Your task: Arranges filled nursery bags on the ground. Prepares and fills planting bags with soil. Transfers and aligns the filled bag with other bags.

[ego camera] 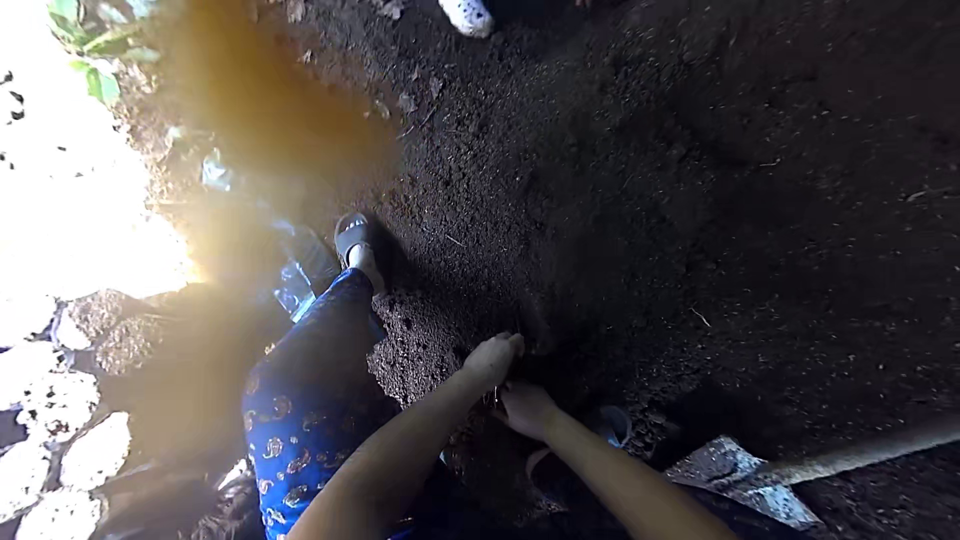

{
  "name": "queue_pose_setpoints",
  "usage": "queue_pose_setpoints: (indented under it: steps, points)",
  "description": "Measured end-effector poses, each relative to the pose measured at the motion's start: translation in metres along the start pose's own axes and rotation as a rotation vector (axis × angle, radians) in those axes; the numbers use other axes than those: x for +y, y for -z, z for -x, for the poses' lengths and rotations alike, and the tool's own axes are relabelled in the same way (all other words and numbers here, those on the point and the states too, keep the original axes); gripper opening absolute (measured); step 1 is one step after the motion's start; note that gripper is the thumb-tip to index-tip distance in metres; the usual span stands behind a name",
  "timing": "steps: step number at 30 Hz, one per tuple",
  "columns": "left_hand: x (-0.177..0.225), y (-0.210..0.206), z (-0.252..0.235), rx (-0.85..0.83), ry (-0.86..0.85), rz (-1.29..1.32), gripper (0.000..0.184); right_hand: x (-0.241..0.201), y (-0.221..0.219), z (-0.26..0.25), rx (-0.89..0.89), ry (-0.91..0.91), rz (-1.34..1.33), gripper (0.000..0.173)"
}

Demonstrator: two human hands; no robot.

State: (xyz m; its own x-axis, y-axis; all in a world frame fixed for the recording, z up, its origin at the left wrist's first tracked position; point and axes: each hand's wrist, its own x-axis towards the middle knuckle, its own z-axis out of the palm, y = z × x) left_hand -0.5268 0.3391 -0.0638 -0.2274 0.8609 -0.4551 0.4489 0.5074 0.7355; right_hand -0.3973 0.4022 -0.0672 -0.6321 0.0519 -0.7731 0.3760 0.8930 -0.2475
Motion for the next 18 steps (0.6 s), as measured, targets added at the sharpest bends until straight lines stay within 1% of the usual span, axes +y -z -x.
queue_pose_setpoints:
  steps: [2,4,5,7,8,9,10,11,12,14,15,16,18]
  points:
    - [-0.004,0.016,-0.003,0.004,0.036,-0.041,0.035,0.018,0.011,0.010,0.126,0.133,0.037,0.036]
    - [-0.010,0.027,-0.007,-0.007,0.011,-0.089,0.031,0.035,0.019,0.018,0.279,0.268,0.098,0.028]
    - [-0.013,0.031,-0.010,-0.027,-0.018,-0.130,0.026,0.042,0.024,0.020,0.317,0.302,0.134,0.027]
    - [-0.019,0.034,-0.014,-0.099,-0.076,-0.223,0.023,0.050,0.034,0.024,0.318,0.306,0.163,0.026]
    - [-0.021,0.033,-0.016,-0.160,-0.080,-0.295,0.025,0.056,0.036,0.025,0.333,0.301,0.155,0.026]
    - [-0.022,0.031,-0.018,-0.226,-0.069,-0.377,0.033,0.063,0.036,0.025,0.384,0.294,0.127,0.026]
    - [-0.022,0.030,-0.020,-0.290,-0.048,-0.447,0.045,0.072,0.035,0.024,0.459,0.270,0.074,0.027]
    - [-0.020,0.029,-0.022,-0.352,-0.017,-0.499,0.053,0.079,0.035,0.023,0.535,0.216,-0.013,0.028]
    - [-0.018,0.029,-0.022,-0.406,0.014,-0.532,0.056,0.086,0.034,0.021,0.611,0.128,-0.116,0.030]
    - [-0.015,0.030,-0.023,-0.455,0.063,-0.529,0.057,0.103,0.033,0.007,0.718,-0.081,-0.307,0.040]
    - [-0.013,0.030,-0.023,-0.456,0.085,-0.501,0.056,0.113,0.030,-0.004,0.719,-0.171,-0.381,0.048]
    - [-0.011,0.029,-0.022,-0.452,0.113,-0.474,0.054,0.118,0.024,-0.017,0.687,-0.238,-0.457,0.059]
    - [-0.003,0.027,-0.016,-0.443,0.172,-0.437,0.054,0.117,0.012,-0.041,0.581,-0.340,-0.625,0.087]
